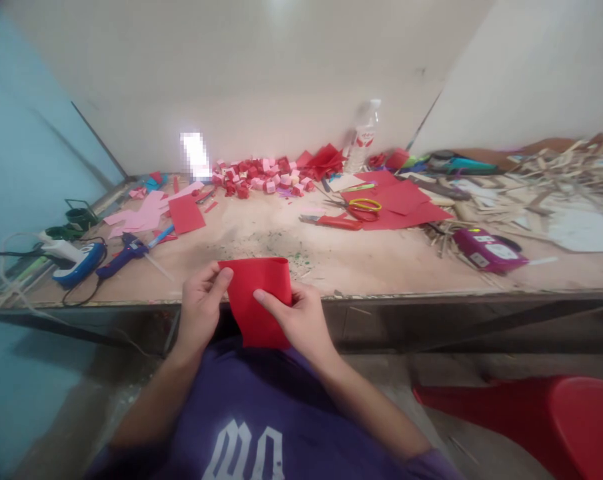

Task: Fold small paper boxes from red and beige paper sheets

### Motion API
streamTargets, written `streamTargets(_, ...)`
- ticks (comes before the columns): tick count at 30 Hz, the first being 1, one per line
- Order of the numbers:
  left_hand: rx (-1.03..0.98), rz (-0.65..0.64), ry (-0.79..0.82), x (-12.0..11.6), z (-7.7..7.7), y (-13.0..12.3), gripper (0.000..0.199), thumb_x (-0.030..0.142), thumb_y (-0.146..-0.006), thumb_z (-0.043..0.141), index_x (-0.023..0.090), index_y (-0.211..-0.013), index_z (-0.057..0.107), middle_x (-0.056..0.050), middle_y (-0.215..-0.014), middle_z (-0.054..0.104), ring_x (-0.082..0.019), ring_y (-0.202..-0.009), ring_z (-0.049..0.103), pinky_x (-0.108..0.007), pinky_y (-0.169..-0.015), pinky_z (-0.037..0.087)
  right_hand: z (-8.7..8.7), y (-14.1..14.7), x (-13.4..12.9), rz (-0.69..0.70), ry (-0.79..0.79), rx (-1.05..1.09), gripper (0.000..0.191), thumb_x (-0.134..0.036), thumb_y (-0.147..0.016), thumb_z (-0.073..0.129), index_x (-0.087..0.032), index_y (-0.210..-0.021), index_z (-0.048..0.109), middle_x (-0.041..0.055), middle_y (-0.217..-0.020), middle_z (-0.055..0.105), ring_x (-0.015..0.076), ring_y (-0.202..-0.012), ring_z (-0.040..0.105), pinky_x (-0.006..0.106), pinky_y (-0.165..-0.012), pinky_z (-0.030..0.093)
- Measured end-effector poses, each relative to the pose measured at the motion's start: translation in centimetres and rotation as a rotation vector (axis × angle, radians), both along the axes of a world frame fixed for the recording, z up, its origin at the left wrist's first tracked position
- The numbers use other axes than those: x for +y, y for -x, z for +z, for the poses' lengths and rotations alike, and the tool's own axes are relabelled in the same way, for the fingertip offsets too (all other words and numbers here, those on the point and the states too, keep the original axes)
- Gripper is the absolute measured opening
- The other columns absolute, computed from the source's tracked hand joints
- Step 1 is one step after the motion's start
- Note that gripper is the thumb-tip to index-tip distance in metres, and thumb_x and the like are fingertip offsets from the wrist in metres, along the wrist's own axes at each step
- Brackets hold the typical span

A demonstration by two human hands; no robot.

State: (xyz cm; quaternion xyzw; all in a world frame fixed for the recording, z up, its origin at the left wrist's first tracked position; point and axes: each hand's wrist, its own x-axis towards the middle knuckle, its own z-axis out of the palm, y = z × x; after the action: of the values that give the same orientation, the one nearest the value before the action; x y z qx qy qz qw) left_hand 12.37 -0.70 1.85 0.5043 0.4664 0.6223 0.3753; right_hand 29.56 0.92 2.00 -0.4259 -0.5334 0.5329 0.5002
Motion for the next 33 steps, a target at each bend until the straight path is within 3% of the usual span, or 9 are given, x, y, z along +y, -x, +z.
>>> streamTargets(6, 0.078, 0.071, -0.049, -0.1, 0.0, 0.3, 0.04, 0.052, -0.099, 0.065, 0.019, -0.076, 0.061, 0.003, -0.066, 0.055, -0.012, -0.059, 0.052, -0.023, -0.06, 0.045, 0.6, -0.2, -0.4, 0.049, -0.019, 0.001, 0.029, -0.042, -0.073, 0.094, -0.018, -0.085, 0.084, 0.0061, -0.084, 0.082, 0.0206, -0.069, 0.073, 0.03, -0.064, 0.059)
streamTargets(12, 0.299, 0.167, -0.136, -0.5, -0.5, 1.2, 0.035, 0.045, -0.1, 0.066, 0.019, -0.076, 0.064, 0.003, -0.066, 0.058, -0.012, -0.061, 0.053, -0.022, -0.06, 0.043, 0.1, -0.2, 0.0, 0.064, -0.098, 0.19, 0.025, -0.045, -0.082, 0.088, -0.023, -0.094, 0.087, 0.0042, -0.092, 0.084, 0.0219, -0.08, 0.076, 0.033, -0.077, 0.061)
streamTargets(17, 0.374, 0.239, -0.199, -0.8, -0.7, 1.5, 0.033, 0.04, -0.101, 0.065, 0.019, -0.075, 0.064, 0.004, -0.063, 0.055, -0.011, -0.058, 0.05, -0.022, -0.057, 0.04, -0.3, -0.4, 0.3, 0.057, -0.137, 0.209, 0.018, -0.043, -0.085, 0.086, -0.024, -0.083, 0.088, 0.0027, -0.083, 0.083, 0.0203, -0.072, 0.074, 0.031, -0.071, 0.058)
streamTargets(25, 0.43, 0.287, -0.21, -0.7, -1.5, 1.7, 0.035, 0.041, -0.1, 0.066, 0.02, -0.072, 0.059, 0.006, -0.06, 0.048, -0.011, -0.056, 0.044, -0.023, -0.056, 0.036, -0.6, -0.9, 0.5, 0.019, -0.202, 0.231, 0.022, -0.047, -0.087, 0.084, -0.026, -0.084, 0.089, 0.0007, -0.077, 0.081, 0.0184, -0.068, 0.071, 0.03, -0.068, 0.056)
streamTargets(33, 0.417, 0.298, -0.229, -1.2, -1.6, 1.2, 0.037, 0.041, -0.101, 0.065, 0.02, -0.072, 0.058, 0.006, -0.062, 0.048, -0.011, -0.058, 0.044, -0.023, -0.058, 0.037, -1.2, -0.7, 0.8, -0.043, -0.212, 0.219, 0.03, -0.056, -0.085, 0.082, -0.027, -0.091, 0.088, 0.0039, -0.091, 0.085, 0.0251, -0.084, 0.078, 0.037, -0.079, 0.061)
